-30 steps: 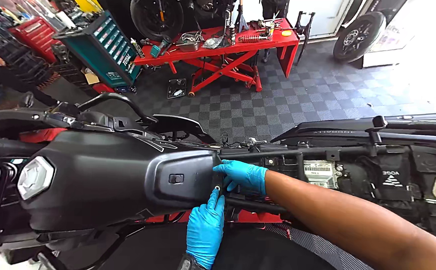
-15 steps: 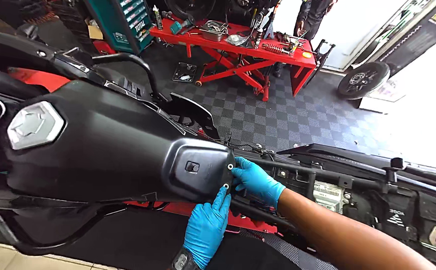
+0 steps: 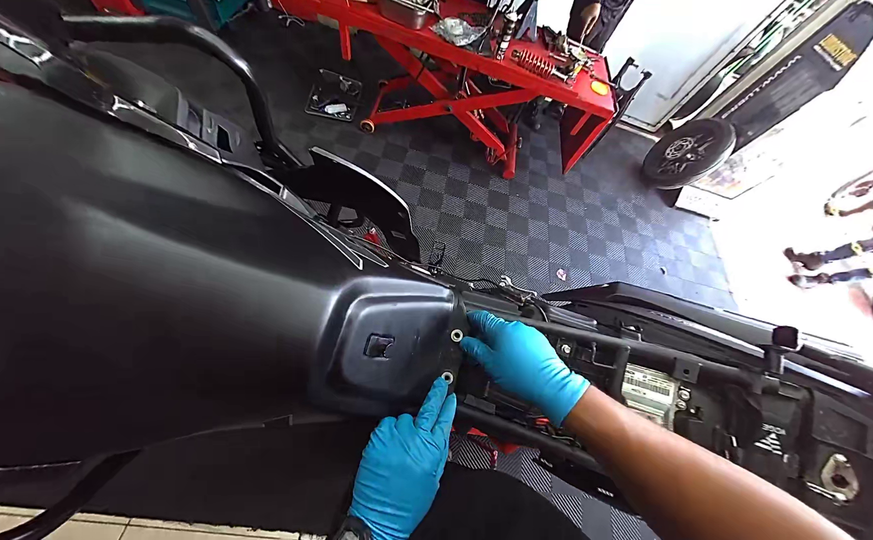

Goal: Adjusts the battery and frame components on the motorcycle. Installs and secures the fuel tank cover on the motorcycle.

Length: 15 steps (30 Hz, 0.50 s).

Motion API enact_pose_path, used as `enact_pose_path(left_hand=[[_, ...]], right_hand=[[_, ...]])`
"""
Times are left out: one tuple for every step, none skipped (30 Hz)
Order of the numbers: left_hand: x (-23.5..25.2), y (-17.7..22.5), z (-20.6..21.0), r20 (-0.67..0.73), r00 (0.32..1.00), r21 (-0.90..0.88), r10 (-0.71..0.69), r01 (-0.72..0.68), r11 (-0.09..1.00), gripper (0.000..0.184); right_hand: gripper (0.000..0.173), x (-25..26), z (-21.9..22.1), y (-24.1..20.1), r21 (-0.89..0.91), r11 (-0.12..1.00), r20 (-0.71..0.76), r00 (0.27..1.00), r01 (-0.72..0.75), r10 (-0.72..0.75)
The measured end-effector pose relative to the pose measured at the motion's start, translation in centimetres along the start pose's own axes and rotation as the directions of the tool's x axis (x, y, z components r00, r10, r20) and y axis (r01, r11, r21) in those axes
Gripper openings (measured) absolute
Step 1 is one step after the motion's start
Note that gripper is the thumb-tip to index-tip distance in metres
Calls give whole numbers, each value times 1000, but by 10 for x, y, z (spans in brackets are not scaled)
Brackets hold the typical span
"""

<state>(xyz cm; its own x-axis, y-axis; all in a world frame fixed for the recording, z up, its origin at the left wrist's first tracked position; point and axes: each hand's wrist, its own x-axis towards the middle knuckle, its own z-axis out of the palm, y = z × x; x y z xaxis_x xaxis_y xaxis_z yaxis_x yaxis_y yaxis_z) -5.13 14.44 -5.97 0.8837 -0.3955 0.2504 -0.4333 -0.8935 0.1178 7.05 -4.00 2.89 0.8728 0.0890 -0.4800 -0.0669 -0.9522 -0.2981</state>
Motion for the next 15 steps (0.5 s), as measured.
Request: enact_pose_path(left_hand=[[0, -1, 0, 3, 1000, -10, -1, 1, 1000, 41], [-1, -1, 1, 5, 1000, -17, -2, 2, 1000, 41], [-2, -1, 2, 7, 1000, -22, -1, 1, 1000, 41], [-2, -2, 2, 12, 1000, -26, 0, 0, 1000, 41], [-2, -1, 2, 20, 1000, -26, 1, 0, 1000, 41], [-2, -1, 2, 29, 1000, -26, -1, 1, 1000, 41], [-3, 0, 2, 32, 999, -24, -4, 5, 1000, 41], [-2, 0, 2, 30, 1000, -19, -7, 7, 1000, 42], [-2, 0, 2, 25, 1000, -13, -10, 10, 1000, 42], [-2, 0, 3, 18, 1000, -8, -12, 12, 1000, 42], [-2, 0, 3, 13, 1000, -7, -12, 12, 1000, 41], [-2, 0, 3, 9, 1000, -7, -12, 12, 1000, 41], [-2, -1, 4, 9, 1000, -10, -11, 11, 1000, 41], [-2, -1, 4, 6, 1000, -16, -9, 9, 1000, 41], [-2, -1, 4, 3, 1000, -22, -7, 7, 1000, 41]], right_hand=[[43, -2, -2, -3, -56, 998, -18, 1000, -11, 10], [42, -4, -3, -7, -102, 994, -45, 999, -25, 21], [40, -7, -4, -9, -143, 989, -85, 996, -44, 32], [39, -10, -6, -11, -180, 982, -133, 990, -61, 37], [39, -11, -10, -11, -197, 977, -159, 986, -79, 48], [39, -11, -12, -7, -183, 980, -165, 985, -82, 52], [37, -9, -15, -2, -143, 987, -138, 989, -78, 58], [35, -7, -17, 5, -83, 994, -97, 993, -70, 61], [35, -5, -17, 11, -34, 998, -68, 996, -58, 55], [37, -4, -14, 15, 5, 999, -64, 997, -35, 35], [41, -3, -10, 17, 46, 999, -72, 997, -10, 14], [44, -1, -7, 17, 78, 997, -63, 998, -3, 7], [47, 1, -4, 16, 87, 996, -34, 999, -13, 16], [48, 5, -2, 16, 92, 996, -11, 1000, -20, 21], [46, 8, 0, 16, 102, 994, 11, 1000, -26, 25]])
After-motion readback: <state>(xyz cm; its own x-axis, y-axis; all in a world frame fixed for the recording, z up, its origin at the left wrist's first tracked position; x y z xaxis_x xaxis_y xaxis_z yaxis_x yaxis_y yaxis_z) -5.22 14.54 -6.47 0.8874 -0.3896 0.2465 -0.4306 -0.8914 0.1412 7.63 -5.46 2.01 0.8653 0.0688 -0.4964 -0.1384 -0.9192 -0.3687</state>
